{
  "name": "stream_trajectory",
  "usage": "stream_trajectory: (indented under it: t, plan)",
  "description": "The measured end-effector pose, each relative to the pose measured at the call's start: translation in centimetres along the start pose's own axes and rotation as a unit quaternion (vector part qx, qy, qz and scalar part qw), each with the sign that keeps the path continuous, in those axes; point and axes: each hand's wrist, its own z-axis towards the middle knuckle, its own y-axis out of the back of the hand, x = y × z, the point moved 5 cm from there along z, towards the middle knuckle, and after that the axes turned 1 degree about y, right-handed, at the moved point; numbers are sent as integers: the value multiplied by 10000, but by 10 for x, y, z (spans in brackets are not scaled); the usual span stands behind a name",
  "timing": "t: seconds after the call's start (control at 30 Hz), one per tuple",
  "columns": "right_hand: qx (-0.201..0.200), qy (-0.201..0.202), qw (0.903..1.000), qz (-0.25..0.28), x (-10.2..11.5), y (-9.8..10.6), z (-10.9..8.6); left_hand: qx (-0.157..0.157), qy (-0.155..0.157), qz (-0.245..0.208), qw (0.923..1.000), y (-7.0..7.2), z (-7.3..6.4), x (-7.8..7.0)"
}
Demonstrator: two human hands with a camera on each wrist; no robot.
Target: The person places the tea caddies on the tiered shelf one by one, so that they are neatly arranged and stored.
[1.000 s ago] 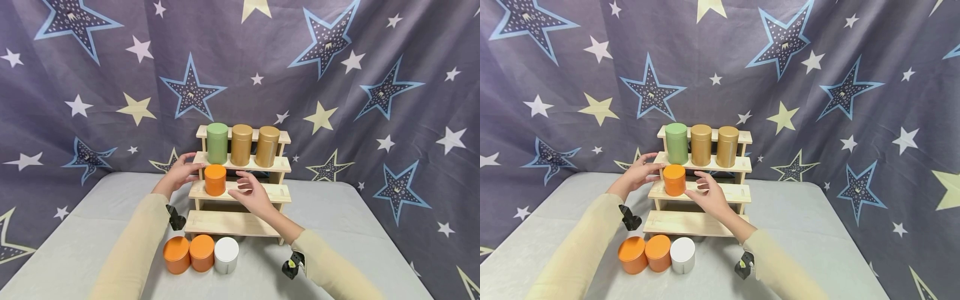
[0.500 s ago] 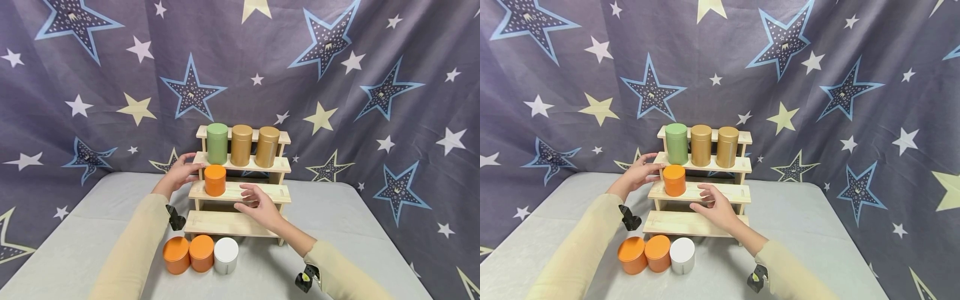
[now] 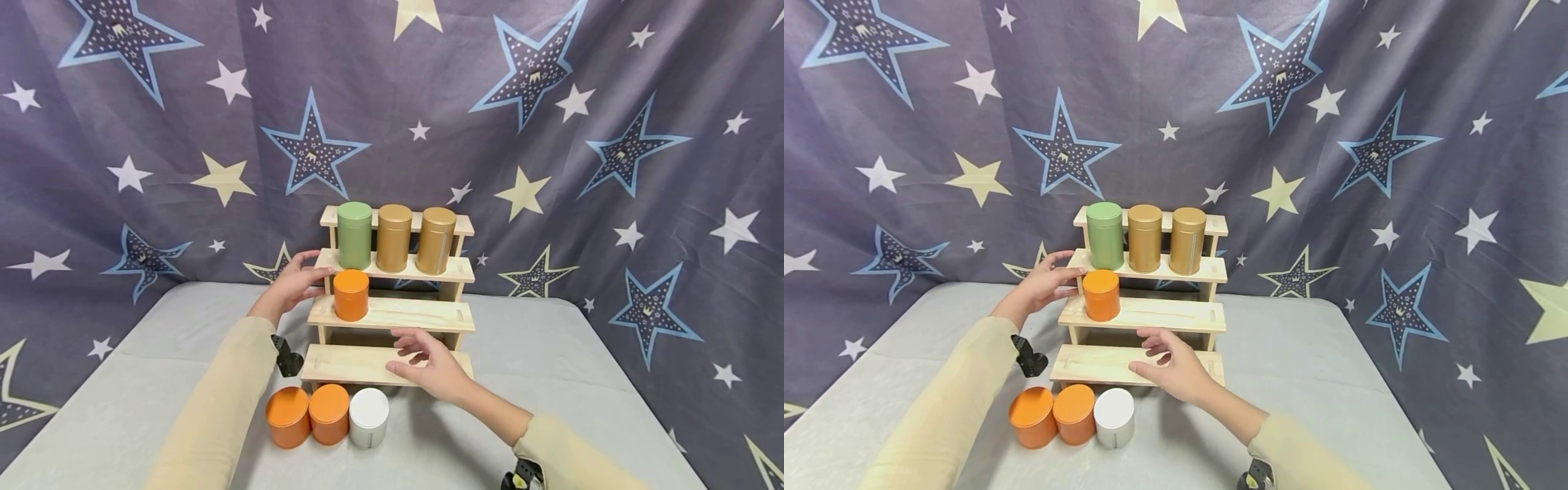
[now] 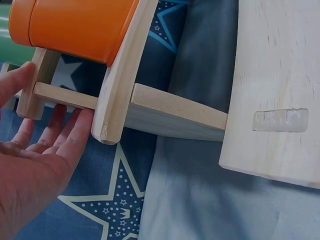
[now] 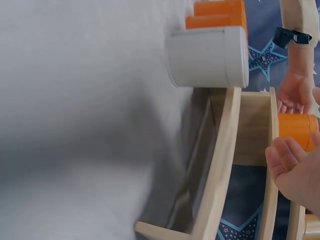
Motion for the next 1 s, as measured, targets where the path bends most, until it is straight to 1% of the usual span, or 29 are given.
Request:
stream_trajectory:
  t: [0.23, 0.57, 0.8, 1.0]
  plan:
    - [219, 47, 9996, 169, -1, -8, -17, -23, 39, 13, 10000, 0, -1, 0]
    - [549, -153, 9982, 202, -12, -26, -40, -5, 34, -28, 10000, 0, -3, -2]
    - [631, -131, 9977, 189, -24, -37, -47, -11, 63, -20, 10000, 0, -4, -2]
    - [633, -409, 9965, 371, -36, -44, -48, 5, 41, 7, 10000, -1, -4, -2]
